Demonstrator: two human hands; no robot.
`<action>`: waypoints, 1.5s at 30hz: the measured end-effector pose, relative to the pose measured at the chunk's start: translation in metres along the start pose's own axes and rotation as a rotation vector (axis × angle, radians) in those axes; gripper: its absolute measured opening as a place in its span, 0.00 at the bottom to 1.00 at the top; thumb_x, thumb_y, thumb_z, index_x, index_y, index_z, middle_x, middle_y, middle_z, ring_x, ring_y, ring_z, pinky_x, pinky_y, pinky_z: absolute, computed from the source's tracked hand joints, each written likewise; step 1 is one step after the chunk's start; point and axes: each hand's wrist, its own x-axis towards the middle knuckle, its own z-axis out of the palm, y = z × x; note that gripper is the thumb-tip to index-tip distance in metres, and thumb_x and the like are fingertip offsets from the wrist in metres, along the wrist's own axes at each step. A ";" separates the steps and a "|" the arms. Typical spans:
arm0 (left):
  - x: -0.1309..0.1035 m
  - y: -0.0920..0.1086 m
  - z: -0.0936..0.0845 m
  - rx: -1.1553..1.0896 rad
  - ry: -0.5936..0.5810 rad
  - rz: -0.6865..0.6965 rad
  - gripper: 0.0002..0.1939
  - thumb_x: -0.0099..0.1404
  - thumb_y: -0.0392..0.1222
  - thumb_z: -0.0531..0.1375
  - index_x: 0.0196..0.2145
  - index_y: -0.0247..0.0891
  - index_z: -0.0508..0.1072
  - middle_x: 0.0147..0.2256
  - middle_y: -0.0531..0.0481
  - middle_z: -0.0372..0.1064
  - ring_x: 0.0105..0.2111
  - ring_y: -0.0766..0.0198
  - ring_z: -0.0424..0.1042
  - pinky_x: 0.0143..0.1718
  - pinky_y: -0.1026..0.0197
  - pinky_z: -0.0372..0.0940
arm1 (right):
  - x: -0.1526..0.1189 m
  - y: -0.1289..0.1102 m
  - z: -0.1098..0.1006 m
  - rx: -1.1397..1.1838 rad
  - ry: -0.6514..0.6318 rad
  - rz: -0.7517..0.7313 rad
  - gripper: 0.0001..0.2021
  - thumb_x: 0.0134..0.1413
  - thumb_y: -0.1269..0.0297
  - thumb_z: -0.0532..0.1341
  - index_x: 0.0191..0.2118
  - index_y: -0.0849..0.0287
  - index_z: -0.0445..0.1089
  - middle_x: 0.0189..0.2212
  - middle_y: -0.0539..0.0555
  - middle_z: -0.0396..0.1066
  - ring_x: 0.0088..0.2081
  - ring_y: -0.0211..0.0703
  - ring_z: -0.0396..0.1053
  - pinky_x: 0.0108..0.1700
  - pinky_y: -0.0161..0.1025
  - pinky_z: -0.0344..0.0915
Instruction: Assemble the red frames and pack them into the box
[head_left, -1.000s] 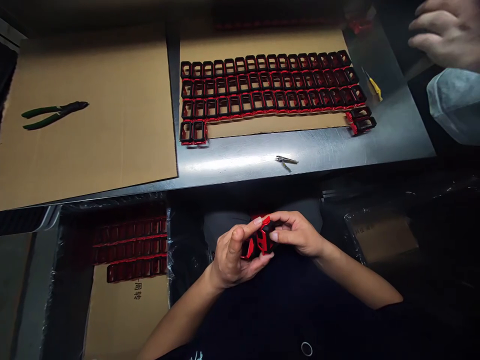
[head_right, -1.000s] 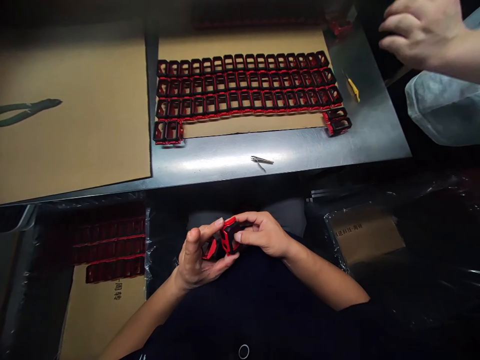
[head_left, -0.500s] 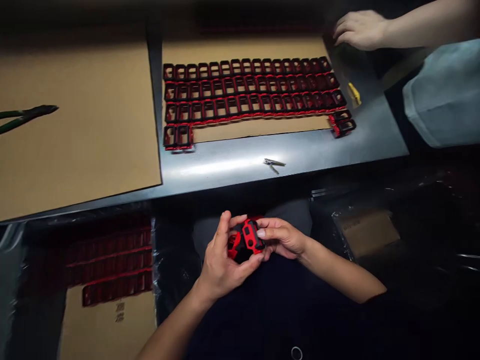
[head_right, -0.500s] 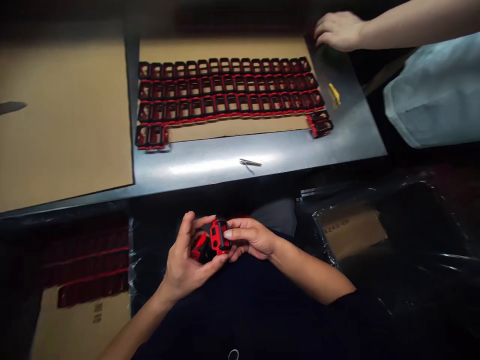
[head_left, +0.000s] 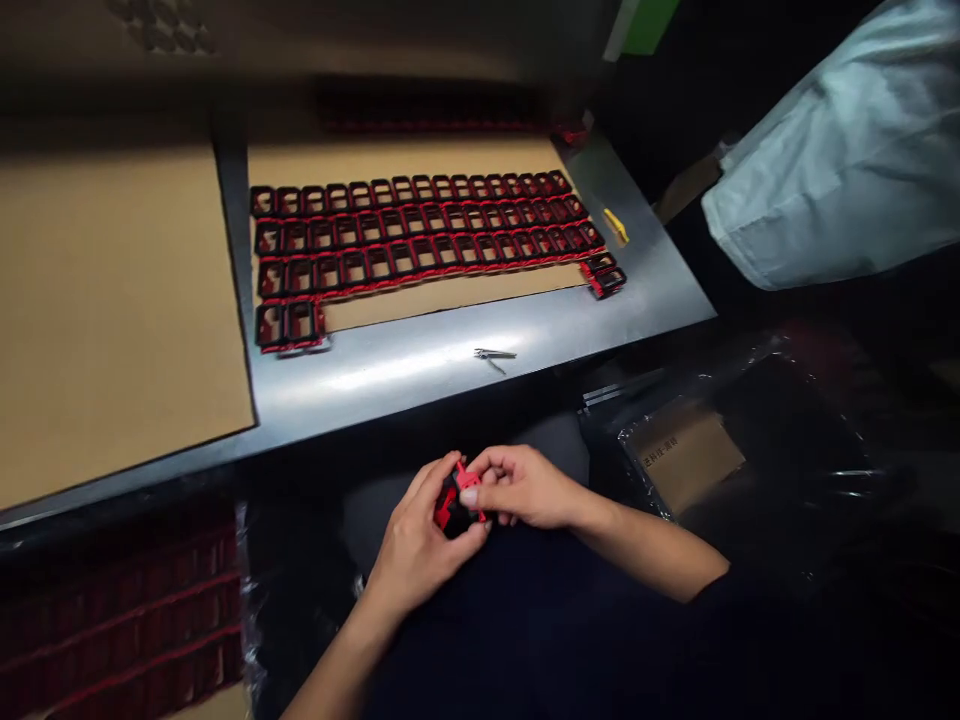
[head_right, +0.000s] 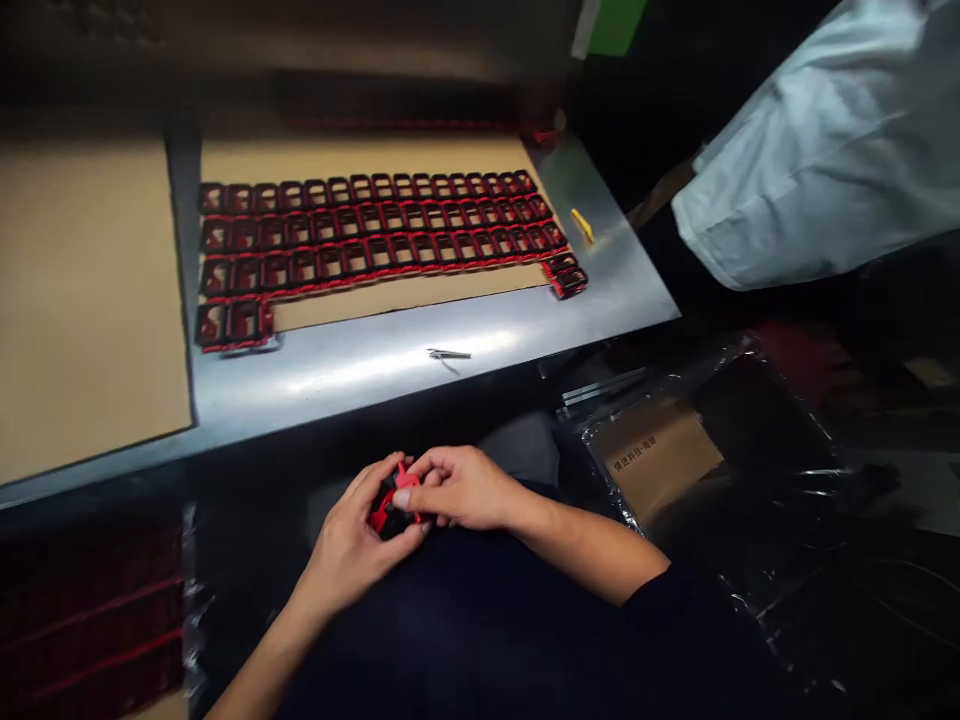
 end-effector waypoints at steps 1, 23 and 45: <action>-0.001 0.001 0.000 -0.067 0.017 -0.020 0.33 0.58 0.41 0.67 0.61 0.40 0.65 0.54 0.39 0.73 0.52 0.50 0.77 0.53 0.50 0.75 | -0.003 -0.003 -0.003 0.007 0.042 -0.026 0.20 0.45 0.50 0.74 0.36 0.60 0.72 0.22 0.44 0.70 0.18 0.29 0.63 0.21 0.29 0.62; -0.016 0.004 0.006 -0.105 0.245 0.271 0.45 0.58 0.36 0.70 0.68 0.40 0.55 0.59 0.34 0.70 0.57 0.50 0.74 0.54 0.50 0.74 | -0.022 -0.011 0.007 -0.325 0.046 -0.099 0.12 0.52 0.65 0.63 0.41 0.60 0.81 0.32 0.54 0.82 0.34 0.45 0.78 0.38 0.39 0.70; -0.026 -0.003 0.014 -0.643 0.155 0.027 0.41 0.60 0.44 0.72 0.65 0.46 0.57 0.63 0.34 0.65 0.61 0.50 0.71 0.59 0.48 0.70 | -0.019 -0.007 0.005 0.125 -0.099 0.068 0.21 0.46 0.52 0.75 0.42 0.62 0.79 0.25 0.50 0.77 0.27 0.36 0.75 0.31 0.32 0.71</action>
